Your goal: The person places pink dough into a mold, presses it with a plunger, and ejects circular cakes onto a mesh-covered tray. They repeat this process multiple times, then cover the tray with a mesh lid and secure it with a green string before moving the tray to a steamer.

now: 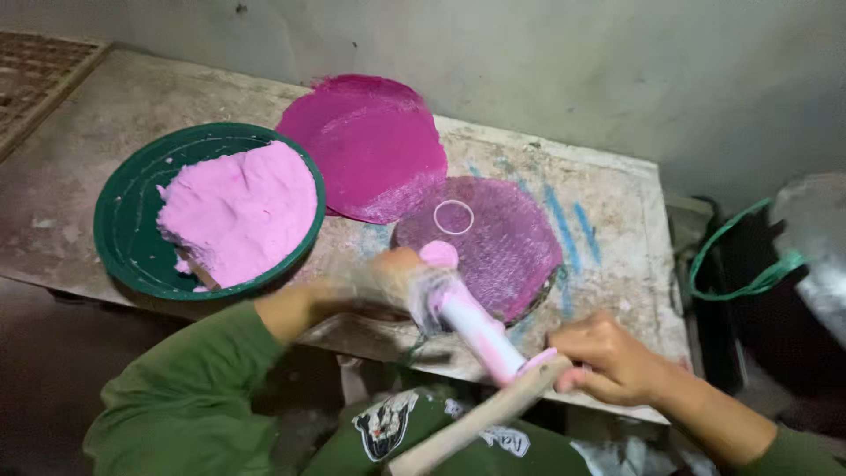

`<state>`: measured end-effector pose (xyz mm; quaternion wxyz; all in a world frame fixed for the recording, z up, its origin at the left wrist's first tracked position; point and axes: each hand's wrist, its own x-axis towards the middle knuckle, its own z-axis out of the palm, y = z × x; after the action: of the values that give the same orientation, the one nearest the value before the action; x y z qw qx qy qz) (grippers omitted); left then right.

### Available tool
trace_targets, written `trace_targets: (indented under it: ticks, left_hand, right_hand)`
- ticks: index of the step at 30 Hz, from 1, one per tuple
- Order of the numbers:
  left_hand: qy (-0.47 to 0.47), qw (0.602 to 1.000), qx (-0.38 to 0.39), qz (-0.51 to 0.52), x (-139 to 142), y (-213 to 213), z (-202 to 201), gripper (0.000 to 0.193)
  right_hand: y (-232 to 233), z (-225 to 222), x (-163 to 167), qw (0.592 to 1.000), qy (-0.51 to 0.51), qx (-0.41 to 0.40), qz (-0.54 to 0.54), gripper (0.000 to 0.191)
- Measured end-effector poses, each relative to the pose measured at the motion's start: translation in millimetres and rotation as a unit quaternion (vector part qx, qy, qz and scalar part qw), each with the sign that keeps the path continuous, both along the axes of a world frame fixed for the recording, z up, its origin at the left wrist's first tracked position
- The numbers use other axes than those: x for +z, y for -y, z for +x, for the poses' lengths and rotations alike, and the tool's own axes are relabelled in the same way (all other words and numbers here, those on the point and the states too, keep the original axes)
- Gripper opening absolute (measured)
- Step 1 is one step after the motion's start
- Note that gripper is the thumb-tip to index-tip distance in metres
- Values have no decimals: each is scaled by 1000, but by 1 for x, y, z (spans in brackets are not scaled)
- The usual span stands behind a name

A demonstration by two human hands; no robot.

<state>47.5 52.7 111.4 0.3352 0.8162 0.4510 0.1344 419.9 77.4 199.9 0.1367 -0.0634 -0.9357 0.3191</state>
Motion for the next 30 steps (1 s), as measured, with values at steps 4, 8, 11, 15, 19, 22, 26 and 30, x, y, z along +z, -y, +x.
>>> trace_targets:
  ticks: [4,8,11,15,19,22,26,30]
  left_hand:
    - [201,932,208,-221,-37,-32,-61,52]
    - [433,758,119,-473,-74,-29,-54,45]
    - [517,716,120,-453,-106,-28,-4,34]
    - [599,695,209,-340,-130,-21,35,19]
    - [611,699,259,-266,-132,0,19,15]
    - [635,680,272,-246,-130,15,-6,16]
    - [631,655,356,-213,-137,21,-46,17]
    - [647,649,366,-162,-152,28,-112,19]
  right_hand:
    - [-59,7,8,927,-51,-30,370,37]
    - [-105,-18,20,791,-111,-47,600,27]
    - [-116,-46,27,787,-128,-35,602,35]
    - [-90,-86,16,868,-180,-188,422,54]
    - [-62,-138,-16,956,-222,-150,122,64]
    - [-54,-192,-51,933,-264,-224,99,48]
    - [-59,-263,-91,919,-294,-244,94,28]
    - [-79,-313,-111,932,-238,-230,-145,22]
